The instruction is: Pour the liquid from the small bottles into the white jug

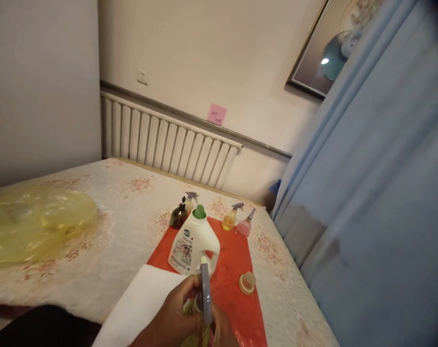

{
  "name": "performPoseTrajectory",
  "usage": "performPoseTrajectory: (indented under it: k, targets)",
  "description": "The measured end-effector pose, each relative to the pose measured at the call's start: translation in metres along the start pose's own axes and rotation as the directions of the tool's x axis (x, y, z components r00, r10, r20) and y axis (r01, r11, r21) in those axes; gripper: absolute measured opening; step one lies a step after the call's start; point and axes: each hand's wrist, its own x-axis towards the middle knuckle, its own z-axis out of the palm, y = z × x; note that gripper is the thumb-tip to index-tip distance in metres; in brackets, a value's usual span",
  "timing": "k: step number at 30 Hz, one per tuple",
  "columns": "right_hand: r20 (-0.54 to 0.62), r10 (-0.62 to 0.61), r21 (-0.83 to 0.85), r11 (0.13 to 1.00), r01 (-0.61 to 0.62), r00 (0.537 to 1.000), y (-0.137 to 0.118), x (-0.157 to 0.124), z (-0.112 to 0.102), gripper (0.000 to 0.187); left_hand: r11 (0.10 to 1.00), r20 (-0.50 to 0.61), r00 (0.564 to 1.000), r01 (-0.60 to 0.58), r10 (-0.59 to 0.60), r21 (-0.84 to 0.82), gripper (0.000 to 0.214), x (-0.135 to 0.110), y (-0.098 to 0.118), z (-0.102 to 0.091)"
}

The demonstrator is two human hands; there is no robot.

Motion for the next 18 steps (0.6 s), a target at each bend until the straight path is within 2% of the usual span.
performPoseTrajectory:
  k: [3,6,8,10,13,16,18]
  targets:
    - [-0.019,0.02,0.004,1.0,-0.02,1.0,0.001,-0.002,0.0,0.079,0.998,0.109,0.994,0.023,-0.029,0.056,0.045,-0.003,0.005,-0.01]
    - [-0.026,0.039,0.013,0.999,-0.039,0.999,0.002,-0.005,-0.001,0.083,0.988,0.219,0.972,0.058,-0.089,0.141,0.036,-0.005,0.012,-0.021]
    - [-0.026,0.047,0.021,0.999,-0.047,0.999,0.002,-0.007,0.0,0.086,0.987,0.247,0.964,0.06,-0.095,0.147,0.029,-0.004,0.016,-0.023]
    - [-0.023,0.05,0.028,0.998,-0.049,0.999,0.001,-0.006,0.001,0.089,0.994,0.235,0.969,0.051,-0.072,0.095,0.026,-0.001,0.018,-0.019]
    - [-0.013,0.039,0.037,0.999,-0.039,0.999,-0.002,-0.004,0.002,0.089,0.998,0.124,0.991,0.048,-0.052,0.037,0.024,0.004,0.014,-0.008]
    - [-0.007,0.028,0.04,0.999,-0.027,1.0,-0.003,-0.001,0.002,0.087,0.996,-0.009,0.999,0.051,-0.05,0.076,0.023,0.005,0.01,0.0]
    - [-0.014,0.033,0.037,0.999,-0.032,0.999,-0.002,-0.002,0.001,0.086,0.994,-0.005,0.998,0.056,-0.056,0.091,0.029,0.003,0.011,0.0]
